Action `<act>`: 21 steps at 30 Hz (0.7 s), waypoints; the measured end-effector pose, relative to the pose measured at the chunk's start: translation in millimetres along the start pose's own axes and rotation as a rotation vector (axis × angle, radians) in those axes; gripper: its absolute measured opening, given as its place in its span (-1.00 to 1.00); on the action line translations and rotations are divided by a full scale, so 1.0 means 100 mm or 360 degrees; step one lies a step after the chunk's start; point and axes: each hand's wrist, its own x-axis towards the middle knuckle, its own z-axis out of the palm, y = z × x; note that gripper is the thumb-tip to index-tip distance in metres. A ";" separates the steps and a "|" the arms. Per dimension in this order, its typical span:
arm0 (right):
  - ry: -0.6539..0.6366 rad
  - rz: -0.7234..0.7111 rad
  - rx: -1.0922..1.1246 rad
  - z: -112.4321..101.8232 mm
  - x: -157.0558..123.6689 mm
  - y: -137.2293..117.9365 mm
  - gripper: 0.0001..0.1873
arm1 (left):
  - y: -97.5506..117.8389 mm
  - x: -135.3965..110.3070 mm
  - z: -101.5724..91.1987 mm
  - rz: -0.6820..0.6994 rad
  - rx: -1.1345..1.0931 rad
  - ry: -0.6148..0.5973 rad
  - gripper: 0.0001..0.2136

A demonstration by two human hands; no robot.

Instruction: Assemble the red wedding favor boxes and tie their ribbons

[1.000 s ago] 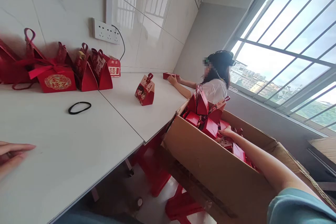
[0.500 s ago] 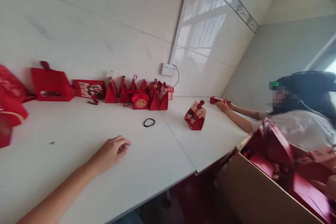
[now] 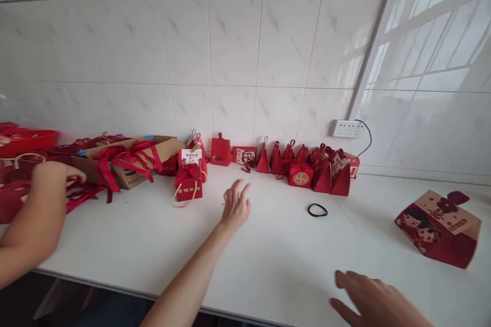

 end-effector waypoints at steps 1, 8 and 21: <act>-0.0096 -0.0018 0.0012 0.07 0.14 -0.18 -0.86 | -0.19 -0.03 -0.04 -0.0081 0.0116 0.0067 -0.60; -0.0382 -0.0113 0.0324 0.28 0.65 -0.68 -0.79 | -1.04 -0.15 -0.32 -0.1382 0.0446 0.0431 -0.15; -0.0202 0.0221 0.1171 0.17 1.14 -0.48 -0.60 | -0.75 0.02 -0.39 -0.1433 -0.0460 0.0366 -0.04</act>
